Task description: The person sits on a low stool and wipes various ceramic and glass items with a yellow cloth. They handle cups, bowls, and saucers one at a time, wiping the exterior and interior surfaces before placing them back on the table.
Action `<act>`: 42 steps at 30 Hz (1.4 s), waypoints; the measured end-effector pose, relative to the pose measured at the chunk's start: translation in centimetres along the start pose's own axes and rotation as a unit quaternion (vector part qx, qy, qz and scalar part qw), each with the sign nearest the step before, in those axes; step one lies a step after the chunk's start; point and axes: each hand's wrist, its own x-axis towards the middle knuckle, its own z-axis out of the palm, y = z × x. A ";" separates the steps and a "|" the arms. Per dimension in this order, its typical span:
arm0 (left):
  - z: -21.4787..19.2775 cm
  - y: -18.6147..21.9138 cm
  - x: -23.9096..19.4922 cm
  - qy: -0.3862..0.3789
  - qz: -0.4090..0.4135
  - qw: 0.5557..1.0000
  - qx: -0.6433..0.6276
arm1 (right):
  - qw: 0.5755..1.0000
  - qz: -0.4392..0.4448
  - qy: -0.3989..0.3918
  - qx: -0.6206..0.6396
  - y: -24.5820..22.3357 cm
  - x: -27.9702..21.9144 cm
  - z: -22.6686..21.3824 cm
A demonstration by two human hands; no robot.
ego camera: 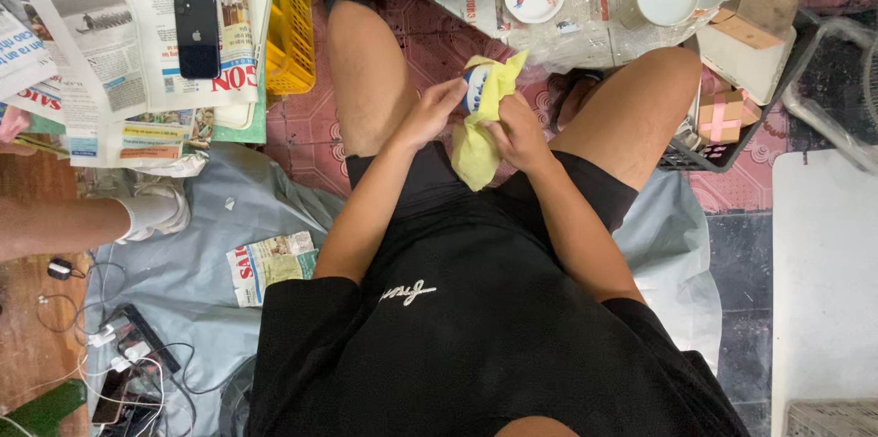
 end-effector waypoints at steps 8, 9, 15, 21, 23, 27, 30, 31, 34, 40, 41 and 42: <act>-0.9 -0.6 0.0 -0.014 0.085 0.996 -0.001 | 1.000 0.024 -0.005 -0.003 0.5 0.0 0.7; -0.8 -0.5 0.0 -0.011 0.101 0.995 0.018 | 1.000 0.017 0.005 0.007 0.5 0.1 0.7; 1.4 2.5 -1.1 -0.050 0.196 0.979 0.028 | 0.996 0.063 0.029 0.052 0.3 0.2 0.6; 3.0 4.1 -1.6 -0.016 0.189 0.980 0.065 | 0.985 0.109 0.054 0.124 0.5 -0.1 1.0; 3.0 4.1 -1.5 -0.055 0.240 0.968 0.049 | 0.980 0.133 0.056 0.136 0.5 -0.2 1.1; 1.1 1.9 -0.5 -0.057 0.204 0.977 0.037 | 0.982 0.142 0.047 0.118 0.0 0.1 0.9; -1.7 -1.7 1.4 0.024 0.028 0.999 0.022 | 0.996 0.070 0.026 0.055 -0.4 0.4 0.7; -2.4 -2.9 1.7 0.006 0.030 0.999 0.022 | 0.997 0.070 0.012 0.040 -0.4 0.4 0.6; -3.2 -4.2 2.0 -0.031 0.053 0.998 0.030 | 0.998 0.053 -0.015 0.014 -0.3 0.4 0.6; 0.0 0.5 0.6 -0.041 0.166 0.984 0.055 | 0.996 0.085 0.033 0.016 1.1 -0.9 1.2; 1.0 1.5 -0.1 -0.045 0.202 0.976 0.071 | 0.994 0.078 0.078 0.001 1.0 -1.0 1.7; 2.1 2.6 -0.9 -0.050 0.238 0.966 0.087 | 0.990 0.070 0.123 -0.014 0.8 -0.9 1.9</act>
